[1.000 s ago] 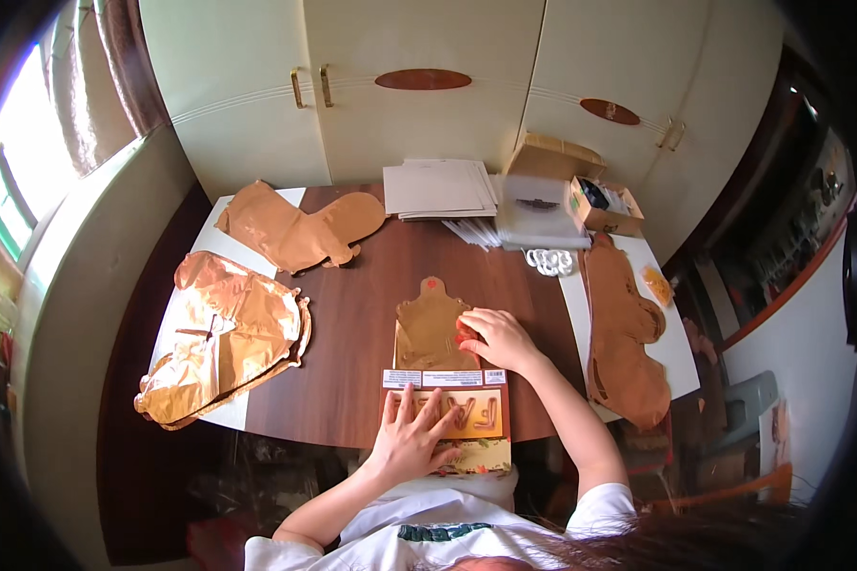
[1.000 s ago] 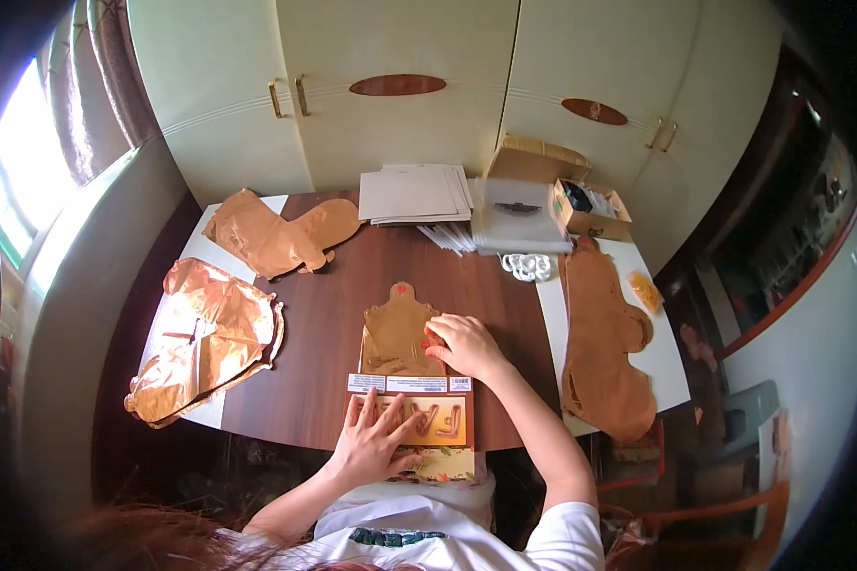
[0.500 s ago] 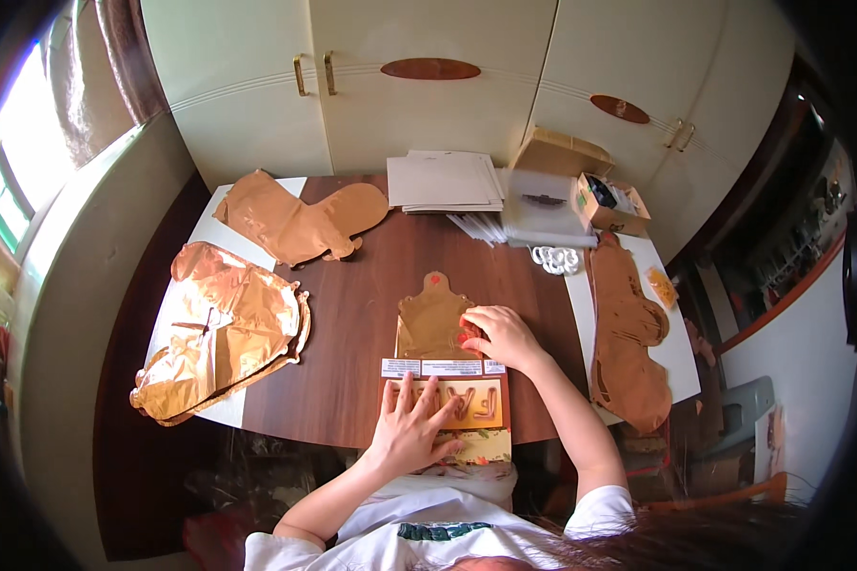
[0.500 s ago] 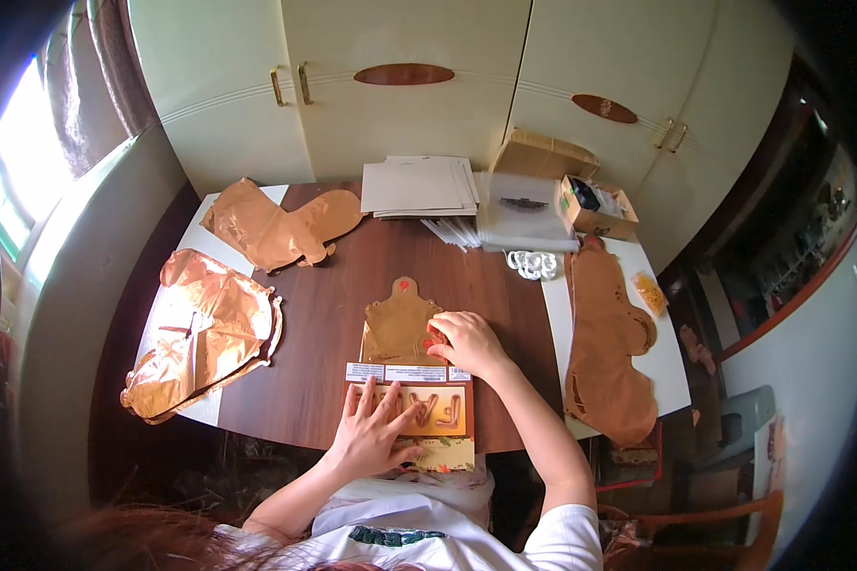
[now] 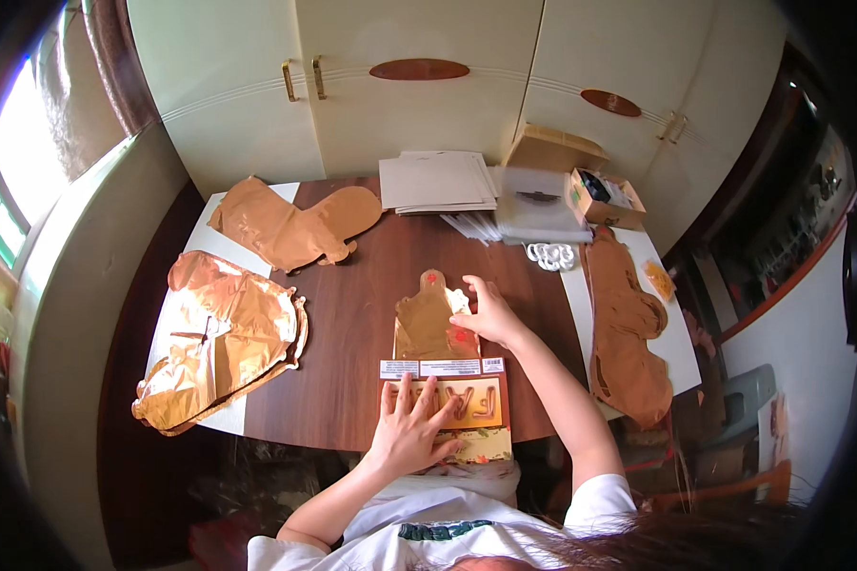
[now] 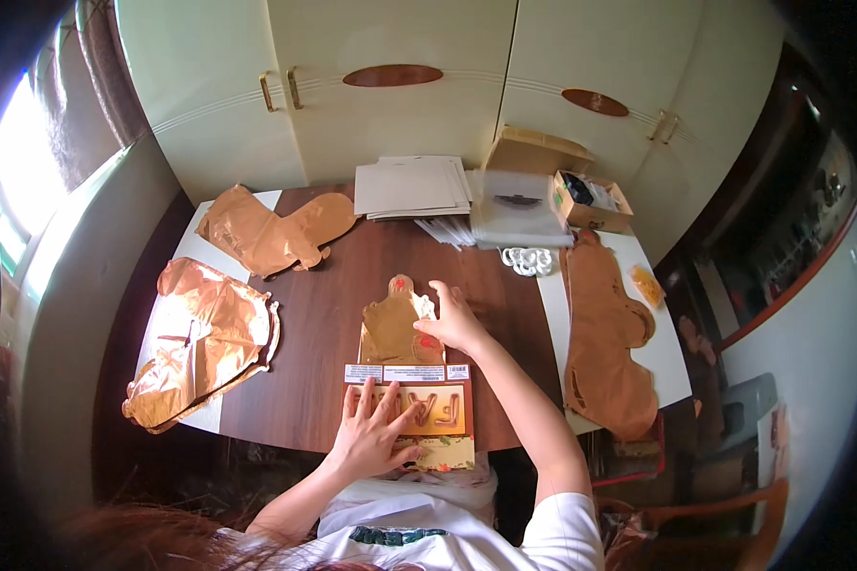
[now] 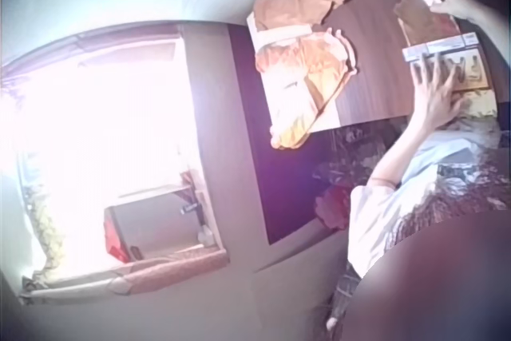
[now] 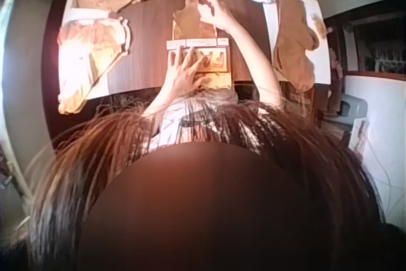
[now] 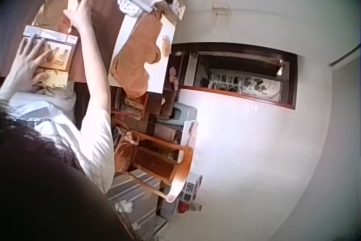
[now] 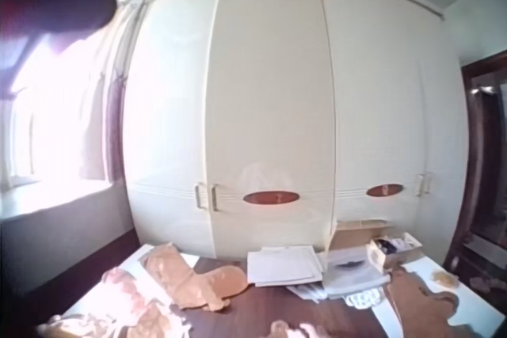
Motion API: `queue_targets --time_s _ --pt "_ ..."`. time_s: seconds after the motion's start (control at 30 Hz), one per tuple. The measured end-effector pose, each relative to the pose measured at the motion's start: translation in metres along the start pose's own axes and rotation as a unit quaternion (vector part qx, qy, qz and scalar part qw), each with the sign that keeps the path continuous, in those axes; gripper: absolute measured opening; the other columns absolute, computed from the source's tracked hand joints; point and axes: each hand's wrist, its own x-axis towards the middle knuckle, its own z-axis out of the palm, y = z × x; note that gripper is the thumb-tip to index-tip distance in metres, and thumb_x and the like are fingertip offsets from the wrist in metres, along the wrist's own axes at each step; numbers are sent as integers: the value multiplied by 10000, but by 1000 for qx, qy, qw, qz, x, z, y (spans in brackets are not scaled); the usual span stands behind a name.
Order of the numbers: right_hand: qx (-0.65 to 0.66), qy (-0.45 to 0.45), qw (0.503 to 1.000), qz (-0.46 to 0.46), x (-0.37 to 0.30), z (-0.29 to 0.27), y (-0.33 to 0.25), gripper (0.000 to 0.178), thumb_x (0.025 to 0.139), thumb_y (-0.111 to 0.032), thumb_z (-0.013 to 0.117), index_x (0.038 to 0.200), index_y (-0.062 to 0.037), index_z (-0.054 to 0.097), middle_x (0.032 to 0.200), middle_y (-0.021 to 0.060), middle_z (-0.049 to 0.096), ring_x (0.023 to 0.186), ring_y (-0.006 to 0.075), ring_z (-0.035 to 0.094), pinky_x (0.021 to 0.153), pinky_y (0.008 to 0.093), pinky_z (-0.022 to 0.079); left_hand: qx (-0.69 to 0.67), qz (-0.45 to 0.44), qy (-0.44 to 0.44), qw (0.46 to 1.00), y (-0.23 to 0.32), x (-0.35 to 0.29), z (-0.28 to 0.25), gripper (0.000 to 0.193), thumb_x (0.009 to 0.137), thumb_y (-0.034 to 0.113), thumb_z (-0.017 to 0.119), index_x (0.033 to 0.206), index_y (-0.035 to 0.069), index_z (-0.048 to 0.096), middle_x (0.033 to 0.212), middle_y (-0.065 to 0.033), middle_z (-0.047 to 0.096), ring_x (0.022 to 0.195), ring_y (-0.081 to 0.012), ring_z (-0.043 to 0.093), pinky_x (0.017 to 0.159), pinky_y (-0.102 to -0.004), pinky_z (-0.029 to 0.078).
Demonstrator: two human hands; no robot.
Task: Folding and placing metallic foil balloons into plastic sleeves with cardboard inserts for retail packaging.
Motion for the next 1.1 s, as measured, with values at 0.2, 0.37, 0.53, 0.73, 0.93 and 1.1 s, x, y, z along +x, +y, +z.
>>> queue_targets --time_s 0.2,0.37,0.53,0.73,0.93,1.1 --pt "61 -129 986 80 7 -11 3 433 716 -190 761 1038 38 582 923 103 632 821 152 596 716 285 489 1 -2 -11 1000 2 -1 3 639 820 620 466 1349 266 421 1417 -215 313 1283 -528 233 1008 -648 185" --pt "27 -88 995 -38 -27 -9 -17 210 782 -119 703 928 19 640 892 68 667 771 92 590 688 259 485 -8 -3 0 1000 0 -2 3 633 831 608 444 1354 253 414 1419 -208 316 1279 -518 254 1009 -657 176" --pt "91 -112 976 -160 -71 -7 -21 115 835 -79 626 913 -4 586 1063 125 651 960 200 640 798 313 514 5 2 2 1000 1 0 -1 648 828 614 439 1360 246 403 1400 -223 336 1264 -528 268 1007 -656 182" --pt "-95 -51 953 -283 -109 9 -7 362 687 39 615 1036 -54 595 1120 129 619 1077 281 578 912 387 486 -41 -21 -160 986 0 6 -14 615 815 606 460 1299 227 485 1272 -151 507 1250 -355 391 1031 -631 126" --pt "-141 -29 944 -297 -115 16 -4 362 712 26 577 1066 -53 594 1115 113 624 1092 261 573 964 381 456 -57 14 39 997 -3 -4 8 570 788 600 500 1220 233 564 1246 -76 539 1212 -275 441 1050 -605 92" --pt "-167 -30 938 -303 -116 16 -4 307 800 -17 475 1081 -32 597 1111 113 628 1089 250 576 974 381 449 -42 6 40 998 -4 -3 12 581 778 646 503 1180 239 604 1159 -71 612 1165 -232 516 1085 -574 63"
